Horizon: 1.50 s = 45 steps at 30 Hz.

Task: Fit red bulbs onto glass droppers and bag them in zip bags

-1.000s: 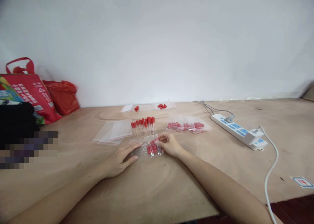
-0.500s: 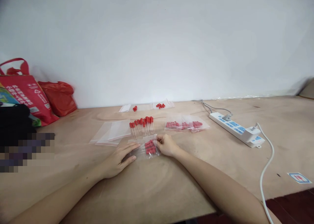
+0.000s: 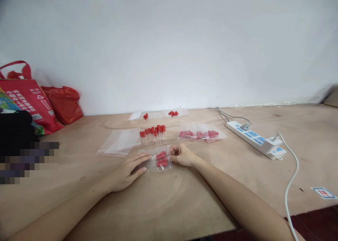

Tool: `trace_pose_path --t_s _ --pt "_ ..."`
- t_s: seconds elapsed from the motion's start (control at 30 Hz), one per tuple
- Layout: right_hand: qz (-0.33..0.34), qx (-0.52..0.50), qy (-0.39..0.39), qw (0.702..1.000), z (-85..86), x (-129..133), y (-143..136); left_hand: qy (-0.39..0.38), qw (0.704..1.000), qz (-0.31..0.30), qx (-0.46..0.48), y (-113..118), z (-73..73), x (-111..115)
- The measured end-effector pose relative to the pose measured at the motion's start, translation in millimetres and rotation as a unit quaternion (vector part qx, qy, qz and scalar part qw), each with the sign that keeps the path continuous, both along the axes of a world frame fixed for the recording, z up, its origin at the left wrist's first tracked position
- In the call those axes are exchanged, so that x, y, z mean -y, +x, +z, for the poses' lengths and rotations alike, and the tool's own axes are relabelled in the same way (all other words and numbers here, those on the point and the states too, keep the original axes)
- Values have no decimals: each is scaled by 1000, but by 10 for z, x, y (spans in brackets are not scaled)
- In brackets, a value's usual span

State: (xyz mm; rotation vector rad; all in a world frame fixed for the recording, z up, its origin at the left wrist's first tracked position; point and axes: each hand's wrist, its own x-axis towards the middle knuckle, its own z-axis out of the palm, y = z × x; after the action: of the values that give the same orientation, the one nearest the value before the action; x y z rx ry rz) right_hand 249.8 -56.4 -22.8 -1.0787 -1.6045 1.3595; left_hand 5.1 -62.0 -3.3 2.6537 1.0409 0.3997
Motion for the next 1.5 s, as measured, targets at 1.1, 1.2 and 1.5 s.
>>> trace_pose_path --t_s 1.1,1.2,1.5 --pt "-287 325 -1 901 186 -995 -460 1 1000 -9 -3 -5 3 6" --pt "-282 311 -11 908 146 -1007 -435 -1 1000 -10 -2 -3 1 7" --pt "-291 187 57 936 -32 -990 -271 7 1000 -13 3 -17 -6 0"
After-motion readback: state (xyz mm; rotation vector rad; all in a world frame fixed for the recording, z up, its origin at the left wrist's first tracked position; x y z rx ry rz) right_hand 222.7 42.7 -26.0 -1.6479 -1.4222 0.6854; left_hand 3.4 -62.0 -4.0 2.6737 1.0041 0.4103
